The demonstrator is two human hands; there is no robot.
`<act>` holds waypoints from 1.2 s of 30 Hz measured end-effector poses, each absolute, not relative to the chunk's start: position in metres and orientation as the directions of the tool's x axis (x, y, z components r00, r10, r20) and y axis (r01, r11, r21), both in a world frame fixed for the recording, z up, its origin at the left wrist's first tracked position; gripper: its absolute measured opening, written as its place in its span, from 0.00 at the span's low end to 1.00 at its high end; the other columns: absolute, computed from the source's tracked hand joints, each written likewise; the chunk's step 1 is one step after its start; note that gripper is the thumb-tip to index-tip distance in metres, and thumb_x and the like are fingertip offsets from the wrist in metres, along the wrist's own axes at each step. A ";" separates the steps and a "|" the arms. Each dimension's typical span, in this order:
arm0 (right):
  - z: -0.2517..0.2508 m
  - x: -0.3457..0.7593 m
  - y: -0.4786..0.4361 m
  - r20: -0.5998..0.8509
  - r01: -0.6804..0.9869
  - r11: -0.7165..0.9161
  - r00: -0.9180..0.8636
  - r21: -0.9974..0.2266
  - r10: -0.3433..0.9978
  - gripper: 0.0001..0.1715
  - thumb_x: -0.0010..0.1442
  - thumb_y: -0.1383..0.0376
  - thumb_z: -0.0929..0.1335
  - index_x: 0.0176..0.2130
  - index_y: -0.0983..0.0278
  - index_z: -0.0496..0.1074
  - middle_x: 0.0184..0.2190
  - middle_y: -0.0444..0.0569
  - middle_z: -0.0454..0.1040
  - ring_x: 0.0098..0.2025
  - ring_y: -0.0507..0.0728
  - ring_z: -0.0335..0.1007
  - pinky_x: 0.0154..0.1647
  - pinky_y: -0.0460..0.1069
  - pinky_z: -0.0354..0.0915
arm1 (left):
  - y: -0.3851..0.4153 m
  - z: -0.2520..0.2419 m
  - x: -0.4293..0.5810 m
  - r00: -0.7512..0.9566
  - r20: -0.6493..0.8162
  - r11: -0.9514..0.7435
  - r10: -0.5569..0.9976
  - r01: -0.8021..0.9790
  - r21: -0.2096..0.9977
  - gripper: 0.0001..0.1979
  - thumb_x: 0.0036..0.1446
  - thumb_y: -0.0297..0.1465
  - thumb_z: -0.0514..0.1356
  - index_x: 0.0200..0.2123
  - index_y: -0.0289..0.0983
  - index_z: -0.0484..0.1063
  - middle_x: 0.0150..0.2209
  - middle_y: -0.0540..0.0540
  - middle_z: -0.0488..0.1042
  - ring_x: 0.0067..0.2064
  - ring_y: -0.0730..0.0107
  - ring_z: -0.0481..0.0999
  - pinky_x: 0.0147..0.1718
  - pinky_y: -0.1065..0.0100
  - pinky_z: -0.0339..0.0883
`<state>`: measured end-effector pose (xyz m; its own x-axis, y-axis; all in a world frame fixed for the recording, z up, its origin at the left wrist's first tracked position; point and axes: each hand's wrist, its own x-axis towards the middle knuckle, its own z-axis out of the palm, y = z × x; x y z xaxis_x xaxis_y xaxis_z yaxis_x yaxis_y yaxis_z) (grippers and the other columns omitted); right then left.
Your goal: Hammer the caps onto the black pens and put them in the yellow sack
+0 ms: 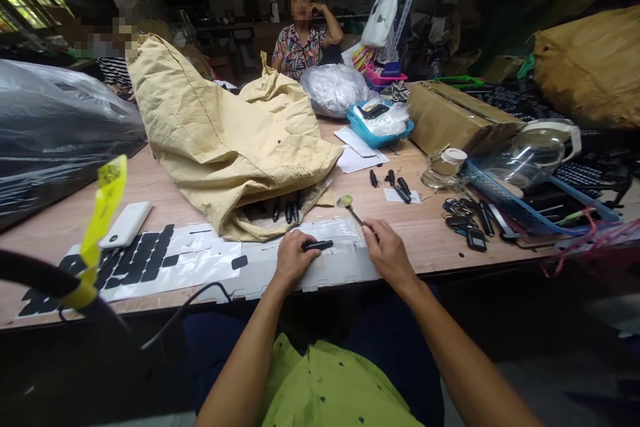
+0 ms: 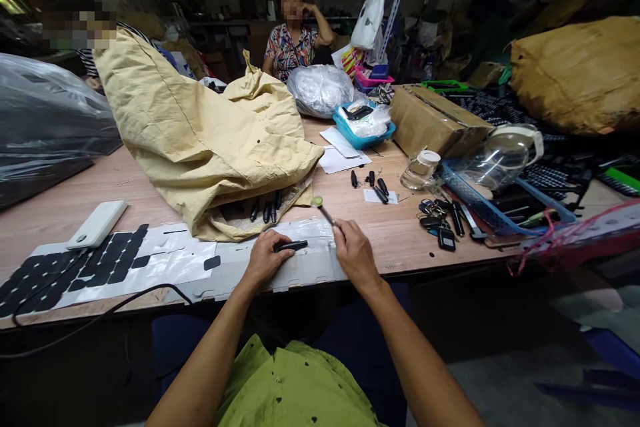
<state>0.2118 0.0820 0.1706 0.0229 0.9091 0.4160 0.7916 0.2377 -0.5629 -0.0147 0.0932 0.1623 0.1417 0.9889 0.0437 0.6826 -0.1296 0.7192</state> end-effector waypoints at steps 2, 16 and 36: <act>0.174 0.197 0.060 0.436 0.711 0.346 -0.061 -0.613 0.898 0.21 0.69 0.60 0.58 0.54 0.58 0.73 0.45 0.51 0.77 0.47 0.58 0.73 0.49 0.52 0.69 | 0.094 0.163 -0.012 0.119 0.019 -0.096 0.993 0.688 0.719 0.08 0.49 0.26 0.69 0.34 0.42 0.80 0.34 0.49 0.75 0.44 0.60 0.72 0.45 0.61 0.65; 0.168 0.177 0.023 0.403 0.823 0.377 -0.201 -0.425 0.893 0.27 0.68 0.68 0.59 0.59 0.51 0.72 0.32 0.46 0.72 0.32 0.52 0.71 0.33 0.44 0.68 | 0.095 0.166 -0.007 0.107 0.001 -0.077 0.994 0.701 0.709 0.06 0.48 0.26 0.68 0.31 0.42 0.80 0.32 0.50 0.74 0.42 0.61 0.71 0.45 0.61 0.65; 0.152 0.220 0.150 0.358 0.988 0.021 0.037 -0.155 0.933 0.19 0.65 0.67 0.63 0.51 0.58 0.77 0.35 0.52 0.71 0.38 0.58 0.61 0.35 0.50 0.52 | 0.094 0.162 -0.012 0.203 0.063 -0.201 0.977 0.783 0.588 0.06 0.59 0.29 0.61 0.39 0.42 0.77 0.39 0.46 0.74 0.46 0.58 0.70 0.48 0.58 0.63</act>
